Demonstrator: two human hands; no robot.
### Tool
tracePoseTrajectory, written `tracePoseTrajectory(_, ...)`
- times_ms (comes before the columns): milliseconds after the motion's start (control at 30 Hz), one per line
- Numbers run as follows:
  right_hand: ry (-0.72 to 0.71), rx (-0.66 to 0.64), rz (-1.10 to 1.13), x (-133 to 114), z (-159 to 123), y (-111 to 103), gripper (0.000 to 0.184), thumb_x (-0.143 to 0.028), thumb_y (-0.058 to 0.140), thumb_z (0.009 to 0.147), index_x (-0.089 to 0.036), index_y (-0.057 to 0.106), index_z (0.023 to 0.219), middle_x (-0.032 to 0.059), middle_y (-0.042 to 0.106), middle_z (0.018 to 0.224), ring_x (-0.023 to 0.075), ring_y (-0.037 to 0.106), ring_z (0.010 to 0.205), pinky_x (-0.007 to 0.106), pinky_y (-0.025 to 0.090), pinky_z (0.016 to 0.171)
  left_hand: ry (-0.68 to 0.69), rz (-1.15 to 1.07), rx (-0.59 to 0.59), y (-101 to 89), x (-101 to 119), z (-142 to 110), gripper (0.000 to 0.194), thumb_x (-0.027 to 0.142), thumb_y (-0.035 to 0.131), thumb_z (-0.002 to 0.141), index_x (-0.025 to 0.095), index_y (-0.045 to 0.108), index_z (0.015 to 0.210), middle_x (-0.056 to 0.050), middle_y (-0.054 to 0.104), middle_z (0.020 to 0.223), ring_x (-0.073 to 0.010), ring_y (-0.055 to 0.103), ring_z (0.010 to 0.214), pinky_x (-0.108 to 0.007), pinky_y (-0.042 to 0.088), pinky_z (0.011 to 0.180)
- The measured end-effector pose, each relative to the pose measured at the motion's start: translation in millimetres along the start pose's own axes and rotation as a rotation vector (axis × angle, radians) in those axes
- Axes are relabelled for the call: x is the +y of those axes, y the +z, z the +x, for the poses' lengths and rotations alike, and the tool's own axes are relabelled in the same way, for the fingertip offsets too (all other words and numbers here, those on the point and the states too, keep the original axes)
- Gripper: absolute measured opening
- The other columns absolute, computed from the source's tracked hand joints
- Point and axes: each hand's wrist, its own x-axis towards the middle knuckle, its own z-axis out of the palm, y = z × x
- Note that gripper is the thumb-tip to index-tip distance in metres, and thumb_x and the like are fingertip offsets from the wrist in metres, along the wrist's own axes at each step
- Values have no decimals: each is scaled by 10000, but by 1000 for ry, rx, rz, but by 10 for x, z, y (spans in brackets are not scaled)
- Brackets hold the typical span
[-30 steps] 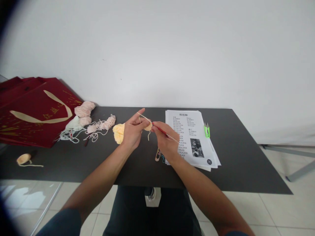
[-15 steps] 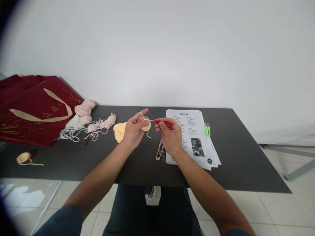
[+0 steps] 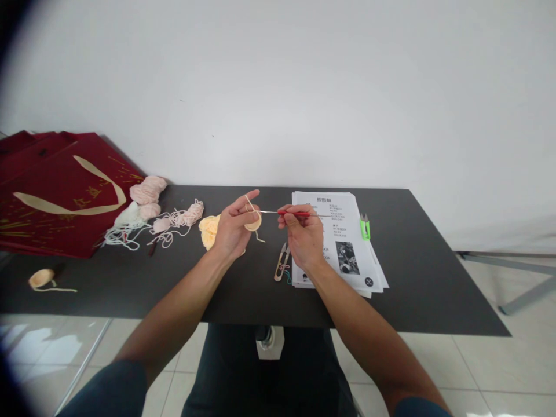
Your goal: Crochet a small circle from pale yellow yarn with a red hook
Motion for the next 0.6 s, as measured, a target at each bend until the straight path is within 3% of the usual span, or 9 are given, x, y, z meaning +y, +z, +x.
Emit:
tracePoseTrajectory(200,-89,-29,-122,12,-11,-41,166,-235,857,815,-249,697,858,-5,780,925,105,684,679,261,546,612,-8,34,-42,-32,50,12,555,68,760,586,156,773,1133,27,658,673,-65,476,557,-222,317,558)
tracePoseTrajectory(400,-69,-92,-107,-12,-4,-53,186,-270,871,804,-247,694,858,2,776,881,104,645,640,258,504,569,-71,83,-106,-70,84,33,491,91,674,549,127,795,1023,19,617,610,-70,407,511,-244,223,514)
tracePoseTrajectory(600,-41,-79,-102,-34,-13,-23,230,-303,894,776,-244,679,834,0,771,858,104,622,618,263,491,549,-142,36,-185,-83,125,24,452,91,650,537,119,805,961,19,572,572,-75,412,516,-246,233,522)
